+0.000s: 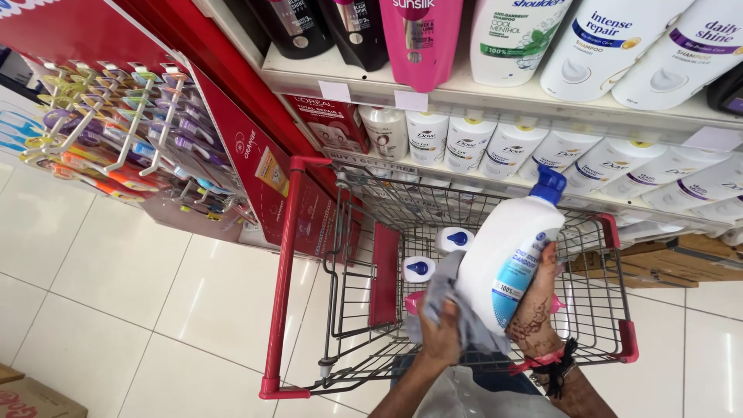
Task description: Wiping and cleaning shampoo bottles on a retail store shelf.
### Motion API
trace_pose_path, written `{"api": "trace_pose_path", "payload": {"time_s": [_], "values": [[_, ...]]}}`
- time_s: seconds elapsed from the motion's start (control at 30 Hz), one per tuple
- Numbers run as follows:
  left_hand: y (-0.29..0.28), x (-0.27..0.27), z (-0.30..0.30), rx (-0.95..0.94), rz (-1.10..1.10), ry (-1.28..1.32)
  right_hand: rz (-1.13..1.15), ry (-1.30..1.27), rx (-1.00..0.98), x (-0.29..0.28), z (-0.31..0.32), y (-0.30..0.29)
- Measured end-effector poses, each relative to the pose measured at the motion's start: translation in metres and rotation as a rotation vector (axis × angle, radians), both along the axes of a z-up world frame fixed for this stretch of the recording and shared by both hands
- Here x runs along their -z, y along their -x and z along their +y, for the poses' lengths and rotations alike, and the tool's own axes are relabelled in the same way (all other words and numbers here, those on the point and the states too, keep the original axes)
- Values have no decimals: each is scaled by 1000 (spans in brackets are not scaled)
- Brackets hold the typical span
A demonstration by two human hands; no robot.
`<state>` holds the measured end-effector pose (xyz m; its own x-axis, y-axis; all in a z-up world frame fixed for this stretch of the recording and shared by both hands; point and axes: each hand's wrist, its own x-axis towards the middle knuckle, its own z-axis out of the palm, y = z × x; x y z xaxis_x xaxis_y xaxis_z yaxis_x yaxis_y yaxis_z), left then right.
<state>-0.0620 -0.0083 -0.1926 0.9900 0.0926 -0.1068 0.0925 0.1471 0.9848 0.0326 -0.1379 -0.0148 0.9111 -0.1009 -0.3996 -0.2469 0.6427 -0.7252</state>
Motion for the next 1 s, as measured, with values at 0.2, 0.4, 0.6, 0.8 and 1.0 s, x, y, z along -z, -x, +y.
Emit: {"api": "trace_pose_path", "payload": {"time_s": [0.2,0.4,0.6,0.8,1.0], "values": [[-29,-79,-18,-392,88,582,-69,-52,47,-19,16,5],[-16,3,-11,-137,-292,-803,-73,-150,-35,-20,11,5],[-44,-64,59,-123,76,-322,-87,59,-28,72,-33,-12],[-55,-195,31,143,-133,-85,-223,423,-291,109,-35,-27],[-72,-169,28,-62,-122,123,-398,720,-572,-30,3,-28]]}}
